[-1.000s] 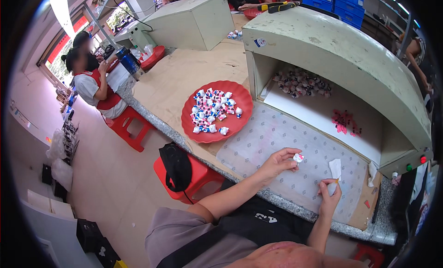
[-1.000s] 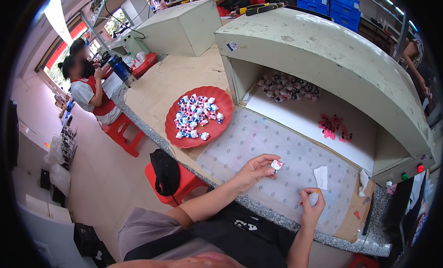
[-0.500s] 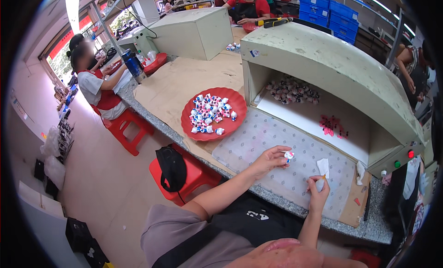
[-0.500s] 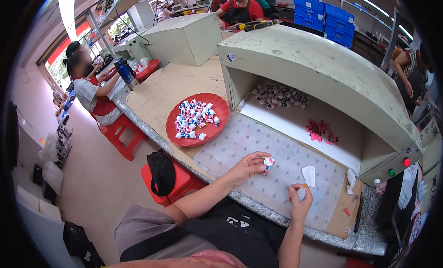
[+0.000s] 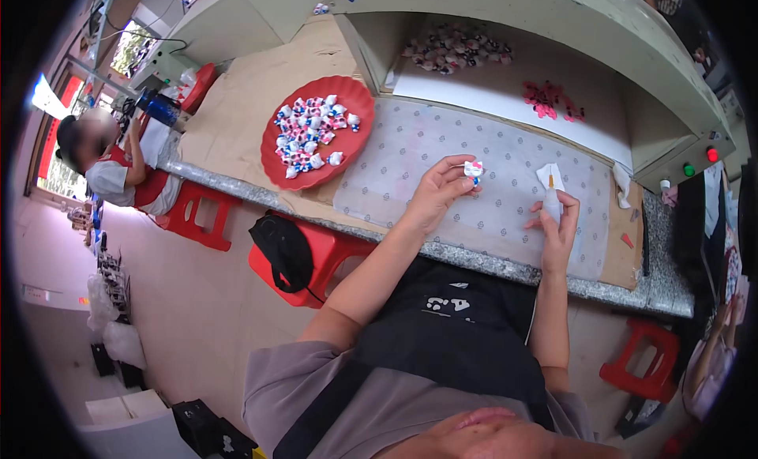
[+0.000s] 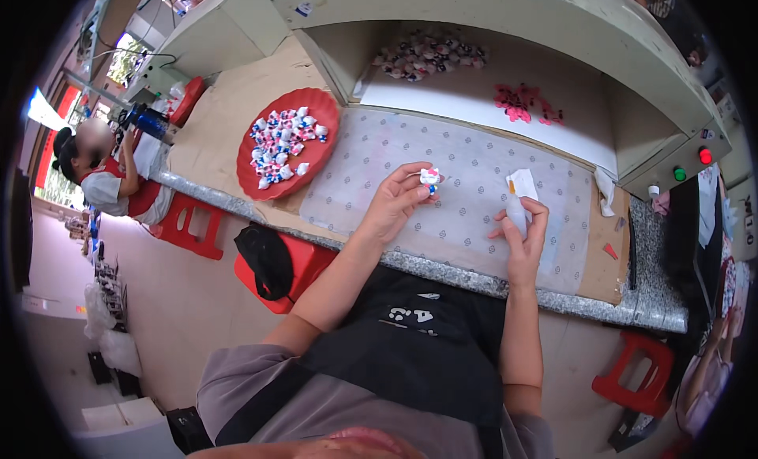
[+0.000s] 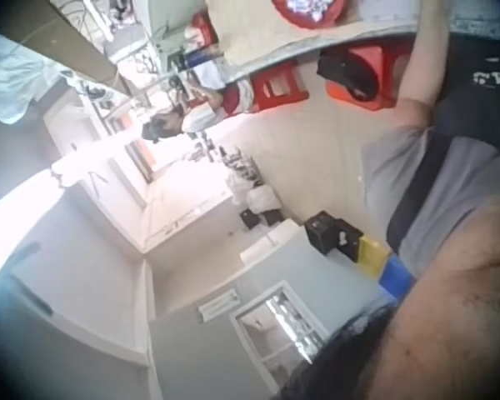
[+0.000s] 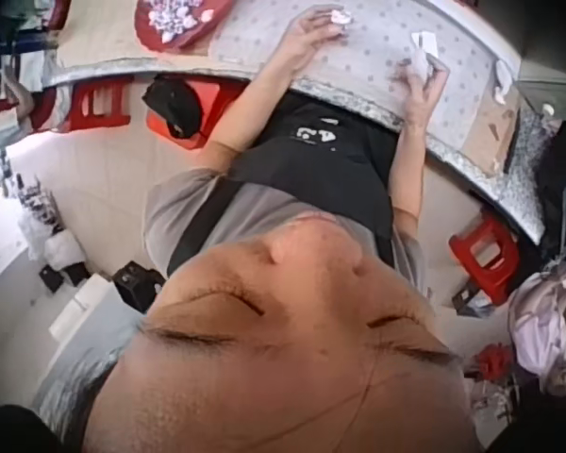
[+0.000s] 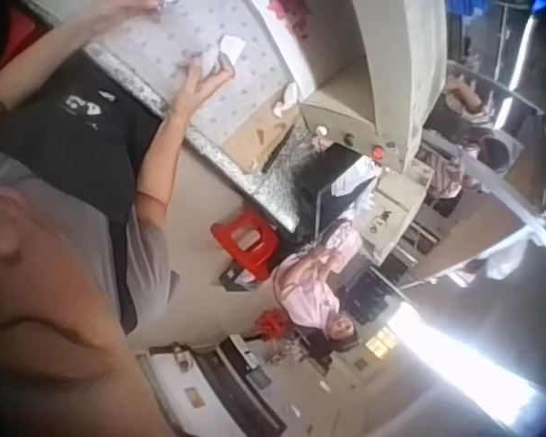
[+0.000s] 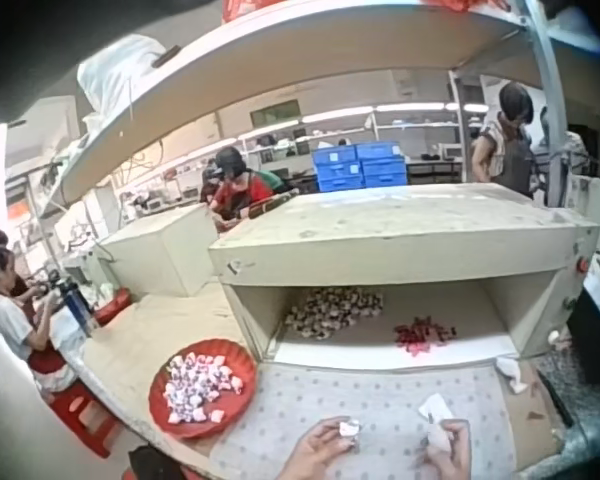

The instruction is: Applying glue and attaching small pink bows to white toy cat heads at a factory workstation.

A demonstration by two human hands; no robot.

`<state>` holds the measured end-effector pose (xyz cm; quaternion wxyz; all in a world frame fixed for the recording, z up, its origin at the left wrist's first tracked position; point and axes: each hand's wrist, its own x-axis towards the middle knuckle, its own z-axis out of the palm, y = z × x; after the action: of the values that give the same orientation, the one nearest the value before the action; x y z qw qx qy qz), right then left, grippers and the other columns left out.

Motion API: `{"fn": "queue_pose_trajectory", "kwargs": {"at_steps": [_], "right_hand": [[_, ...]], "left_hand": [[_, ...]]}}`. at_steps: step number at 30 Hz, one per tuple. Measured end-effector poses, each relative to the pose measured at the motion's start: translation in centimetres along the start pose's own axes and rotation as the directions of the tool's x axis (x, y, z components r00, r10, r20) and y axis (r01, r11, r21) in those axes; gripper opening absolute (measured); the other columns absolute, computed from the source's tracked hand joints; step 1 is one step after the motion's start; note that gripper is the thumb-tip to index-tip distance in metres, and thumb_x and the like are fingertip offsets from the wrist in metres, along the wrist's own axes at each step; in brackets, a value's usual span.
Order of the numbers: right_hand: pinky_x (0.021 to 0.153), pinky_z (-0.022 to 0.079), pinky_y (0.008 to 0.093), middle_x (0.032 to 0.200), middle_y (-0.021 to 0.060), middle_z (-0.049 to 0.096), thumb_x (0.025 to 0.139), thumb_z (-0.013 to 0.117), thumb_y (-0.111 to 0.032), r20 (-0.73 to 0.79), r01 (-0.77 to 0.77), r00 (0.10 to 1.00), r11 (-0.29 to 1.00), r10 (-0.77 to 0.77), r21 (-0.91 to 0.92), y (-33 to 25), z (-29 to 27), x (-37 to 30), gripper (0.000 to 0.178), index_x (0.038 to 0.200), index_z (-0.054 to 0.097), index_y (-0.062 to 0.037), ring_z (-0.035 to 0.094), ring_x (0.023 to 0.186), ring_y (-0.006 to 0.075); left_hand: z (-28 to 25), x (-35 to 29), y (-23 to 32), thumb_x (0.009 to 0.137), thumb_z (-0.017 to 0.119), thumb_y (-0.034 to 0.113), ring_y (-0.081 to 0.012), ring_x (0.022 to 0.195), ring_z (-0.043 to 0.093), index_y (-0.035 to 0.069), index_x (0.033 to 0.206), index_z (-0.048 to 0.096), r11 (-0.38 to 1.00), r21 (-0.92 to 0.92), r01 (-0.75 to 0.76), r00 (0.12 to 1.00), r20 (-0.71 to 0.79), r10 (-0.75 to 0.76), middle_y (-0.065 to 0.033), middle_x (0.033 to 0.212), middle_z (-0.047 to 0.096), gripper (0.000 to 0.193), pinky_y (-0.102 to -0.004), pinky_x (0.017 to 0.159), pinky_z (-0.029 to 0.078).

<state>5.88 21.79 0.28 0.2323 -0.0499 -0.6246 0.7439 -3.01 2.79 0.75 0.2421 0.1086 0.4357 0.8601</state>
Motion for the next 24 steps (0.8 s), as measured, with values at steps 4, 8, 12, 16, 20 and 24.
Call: {"fn": "queue_pose_trajectory", "kwargs": {"at_steps": [4, 8, 12, 16, 20, 24], "right_hand": [[0.06, 0.051, 0.0266, 0.098, 0.0109, 0.04, 0.075, 0.049, 0.001, -0.018, 0.02, 1.0, 0.999, -0.021, -0.047, -1.5, 0.3, 0.1, 0.029, 0.104, 0.044, 0.0021, 0.052, 0.081, 0.018], [0.055, 0.047, 0.026, 0.094, 0.0102, 0.043, 0.069, 0.056, 0.005, -0.207, 0.081, 0.977, 0.989, -0.054, 0.126, -2.2, 0.1, 0.3, 0.029, 0.095, 0.045, 0.0002, 0.053, 0.07, 0.0172], [0.053, 0.041, 0.0215, 0.091, 0.0093, 0.044, 0.068, 0.059, 0.002, -0.201, 0.133, 0.976, 0.958, -0.082, 0.253, -3.4, 1.1, 1.7, 0.026, 0.088, 0.043, -0.0034, 0.047, 0.069, 0.0123], [0.06, 0.04, 0.022, 0.086, 0.0083, 0.043, 0.064, 0.064, -0.002, -0.16, 0.227, 0.968, 0.951, -0.195, 0.209, -2.8, 2.9, 1.7, 0.03, 0.086, 0.044, -0.0038, 0.046, 0.07, 0.0122], [0.063, 0.041, 0.0249, 0.081, 0.0071, 0.046, 0.057, 0.074, -0.005, -0.032, 0.446, 0.892, 0.889, -0.451, -0.106, -1.7, 3.6, 1.2, 0.038, 0.083, 0.047, -0.0037, 0.05, 0.068, 0.0152], [0.057, 0.043, 0.0257, 0.082, 0.0085, 0.048, 0.055, 0.075, -0.004, 0.093, 0.489, 0.873, 0.857, -0.48, -0.163, -1.4, 3.4, 1.1, 0.04, 0.085, 0.049, -0.0042, 0.051, 0.067, 0.0155]], "left_hand": [[0.6, -0.5, -0.2, 0.076, 0.055, 0.0, -0.0139, 0.08, 0.056, 0.001, 0.109, 0.044, 0.999, 0.023, 0.026, 0.999, -0.02, -0.025, -0.0079, 0.094, 0.055, 0.035, -0.0255, 0.074, 0.045], [0.6, -0.5, -0.6, 0.075, 0.056, 0.0, -0.0131, 0.083, 0.055, 0.001, 0.11, 0.044, 0.997, 0.052, 0.049, 0.999, -0.005, -0.049, -0.008, 0.096, 0.053, 0.037, -0.0254, 0.075, 0.045], [0.8, -0.5, -0.4, 0.076, 0.055, -0.001, -0.0112, 0.088, 0.053, 0.001, 0.11, 0.045, 0.998, 0.06, 0.014, 1.0, 0.005, -0.014, -0.0068, 0.098, 0.053, 0.036, -0.0264, 0.077, 0.045], [0.6, -0.2, -0.1, 0.076, 0.055, -0.001, -0.0107, 0.087, 0.053, 0.002, 0.111, 0.045, 0.996, 0.044, 0.074, 0.997, -0.009, -0.074, -0.0065, 0.098, 0.054, 0.037, -0.0255, 0.077, 0.045], [0.3, -0.1, -0.3, 0.075, 0.055, -0.001, -0.0103, 0.086, 0.053, 0.002, 0.112, 0.045, 0.992, 0.027, 0.12, 0.993, -0.012, -0.12, -0.0062, 0.097, 0.055, 0.038, -0.0244, 0.077, 0.044], [0.2, -0.1, -0.5, 0.075, 0.056, 0.0, -0.012, 0.088, 0.053, 0.001, 0.112, 0.044, 0.991, 0.041, 0.126, 0.992, -0.021, -0.125, -0.0084, 0.098, 0.055, 0.039, -0.0252, 0.074, 0.045]]}}
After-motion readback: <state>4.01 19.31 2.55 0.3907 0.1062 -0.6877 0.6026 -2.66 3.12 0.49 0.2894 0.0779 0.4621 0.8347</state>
